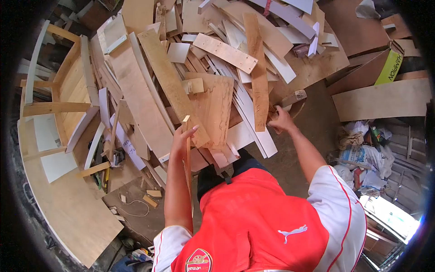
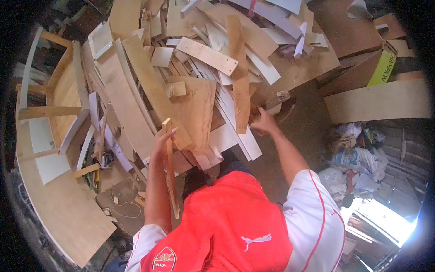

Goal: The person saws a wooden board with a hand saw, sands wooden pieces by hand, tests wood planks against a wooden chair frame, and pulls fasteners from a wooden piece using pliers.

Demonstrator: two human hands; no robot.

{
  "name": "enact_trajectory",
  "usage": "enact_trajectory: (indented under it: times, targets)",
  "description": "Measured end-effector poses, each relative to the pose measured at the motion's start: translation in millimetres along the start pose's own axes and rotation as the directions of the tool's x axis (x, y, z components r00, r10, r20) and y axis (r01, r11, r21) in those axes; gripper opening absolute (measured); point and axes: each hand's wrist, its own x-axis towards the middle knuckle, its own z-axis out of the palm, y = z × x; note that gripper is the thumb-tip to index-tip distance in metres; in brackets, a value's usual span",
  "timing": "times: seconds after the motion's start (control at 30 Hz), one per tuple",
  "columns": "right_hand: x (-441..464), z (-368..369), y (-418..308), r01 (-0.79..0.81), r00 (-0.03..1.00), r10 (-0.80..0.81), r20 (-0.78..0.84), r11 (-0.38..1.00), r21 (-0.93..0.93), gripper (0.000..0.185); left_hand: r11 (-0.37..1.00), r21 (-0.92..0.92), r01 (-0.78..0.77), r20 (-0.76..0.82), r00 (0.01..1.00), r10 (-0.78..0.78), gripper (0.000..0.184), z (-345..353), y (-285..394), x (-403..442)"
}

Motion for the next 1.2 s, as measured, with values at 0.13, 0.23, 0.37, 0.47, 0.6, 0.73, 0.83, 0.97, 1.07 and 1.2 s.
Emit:
enact_trajectory:
  times: [0.13, 0.23, 0.37, 0.47, 0.6, 0.73, 0.83, 0.97, 1.07, 1.2]
  targets:
    - [-24.5, 13.8, -19.4, -0.23, 0.959, 0.07, 0.273, 0.752, 0.618, 0.07, 0.999, -0.046, -0.003, 0.022, 1.0, 0.004, 0.042, 0.3, -2.4, -1.9]
    - [-33.6, 64.3, -17.3, -0.494, 0.86, -0.014, 0.51, 0.231, 0.838, 0.071, 1.0, -0.018, -0.013, 0.061, 0.998, 0.014, 0.043, -10.2, -11.9, 9.4]
    - [-70.2, 95.5, -71.2, -0.603, 0.753, -0.486, 0.445, -0.238, 0.761, 0.086, 0.992, -0.055, 0.11, 0.017, 0.994, -0.109, 0.048, 4.0, 24.3, -34.4]
    - [-104.5, 123.1, -109.1, -0.588, 0.776, -0.501, 0.382, -0.358, 0.725, 0.088, 0.999, -0.033, 0.013, 0.107, 0.994, -0.01, 0.048, -4.7, 23.5, -43.5]
    - [-151.8, 143.7, -125.6, -0.539, 0.812, -0.453, 0.369, -0.336, 0.773, 0.09, 0.989, 0.011, -0.15, 0.147, 0.978, 0.147, 0.042, -28.6, 7.8, -32.2]
    - [-215.1, 149.8, -124.4, -0.582, 0.778, -0.537, 0.328, -0.418, 0.697, 0.096, 0.977, -0.058, -0.205, 0.117, 0.971, 0.21, 0.044, -39.6, 32.5, -66.3]
    - [-243.5, 129.1, -136.5, -0.613, 0.75, -0.588, 0.304, -0.445, 0.653, 0.098, 0.935, -0.079, -0.344, 0.204, 0.913, 0.353, 0.049, -58.5, 48.5, -69.6]
    - [-239.0, 111.9, -169.2, -0.636, 0.71, -0.623, 0.328, -0.368, 0.678, 0.096, 0.928, -0.025, -0.371, 0.229, 0.902, 0.367, 0.055, -66.2, 64.7, -87.0]
    - [-216.0, 118.6, -191.5, -0.624, 0.689, -0.626, 0.365, -0.255, 0.739, 0.09, 0.917, 0.011, -0.398, 0.223, 0.895, 0.386, 0.057, -62.0, 63.7, -94.3]
    - [-180.5, 151.9, -220.5, -0.575, 0.707, -0.61, 0.358, -0.201, 0.793, 0.078, 0.906, 0.01, -0.423, 0.169, 0.894, 0.415, 0.062, -74.6, 57.3, -95.8]
